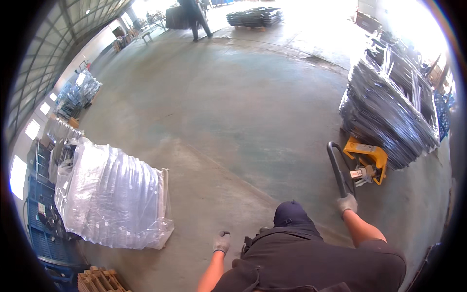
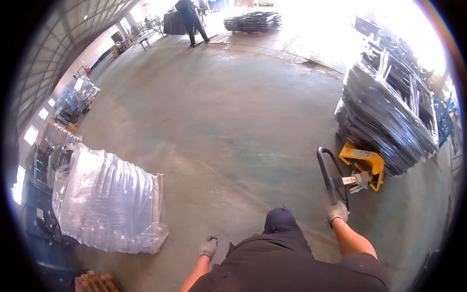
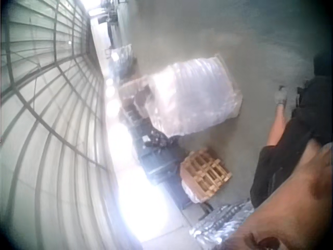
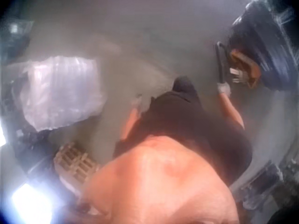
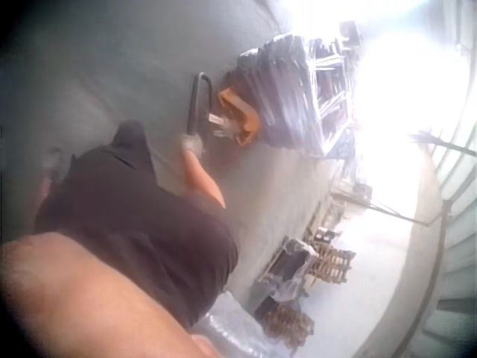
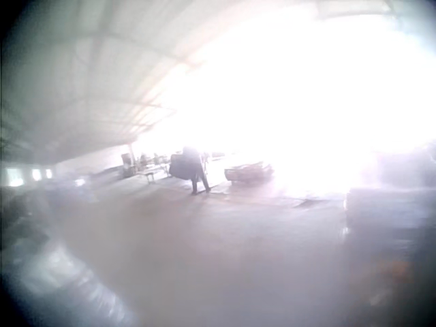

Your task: The person uses a manual pallet jack to move a wrapped pallet of metal frames across a warehouse floor. They then write on a label sheet, peel off a label, and attach it to the pallet. Finally, they pick up a metal frame from a stack.

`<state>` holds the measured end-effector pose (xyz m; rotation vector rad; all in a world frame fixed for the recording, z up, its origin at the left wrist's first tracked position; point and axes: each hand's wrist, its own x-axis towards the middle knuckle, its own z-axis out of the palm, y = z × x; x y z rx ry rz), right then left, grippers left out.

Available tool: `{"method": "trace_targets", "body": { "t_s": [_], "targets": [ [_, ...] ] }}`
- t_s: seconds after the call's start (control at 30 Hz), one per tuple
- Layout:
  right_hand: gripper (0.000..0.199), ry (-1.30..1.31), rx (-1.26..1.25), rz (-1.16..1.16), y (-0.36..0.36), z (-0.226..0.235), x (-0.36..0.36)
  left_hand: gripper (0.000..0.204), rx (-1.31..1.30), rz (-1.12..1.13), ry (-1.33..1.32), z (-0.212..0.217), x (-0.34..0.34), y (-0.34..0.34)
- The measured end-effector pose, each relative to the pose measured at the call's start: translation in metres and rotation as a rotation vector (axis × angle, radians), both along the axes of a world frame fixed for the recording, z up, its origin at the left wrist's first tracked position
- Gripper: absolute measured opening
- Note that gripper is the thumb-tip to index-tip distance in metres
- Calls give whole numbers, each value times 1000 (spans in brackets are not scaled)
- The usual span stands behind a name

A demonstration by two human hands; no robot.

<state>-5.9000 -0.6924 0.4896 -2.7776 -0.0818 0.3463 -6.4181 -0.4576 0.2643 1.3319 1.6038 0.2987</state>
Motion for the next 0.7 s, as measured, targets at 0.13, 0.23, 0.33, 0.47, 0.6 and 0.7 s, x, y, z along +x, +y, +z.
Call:
{"method": "trace_targets", "body": {
  "t_s": [0.13,0.23,0.33,0.47,0.6,0.7],
  "targets": [
    [41,7,-14,-71,48,-5,-7,29,-23,115,-50,26,-13,93],
    [40,3,-18,-139,113,4,-22,27,-95,217,-160,12,-9,144],
    [40,-17,-18,-136,187,4,-20,25,-127,83,-9,-4,9,194],
    [41,-10,0,-154,298,16,-4,33,-128,-291,76,30,22,271],
    [48,14,111,-236,365,-22,15,35,-79,-503,198,115,40,400],
    [48,48,189,-267,448,10,16,33,-23,-167,134,85,27,492]
  ]
}}
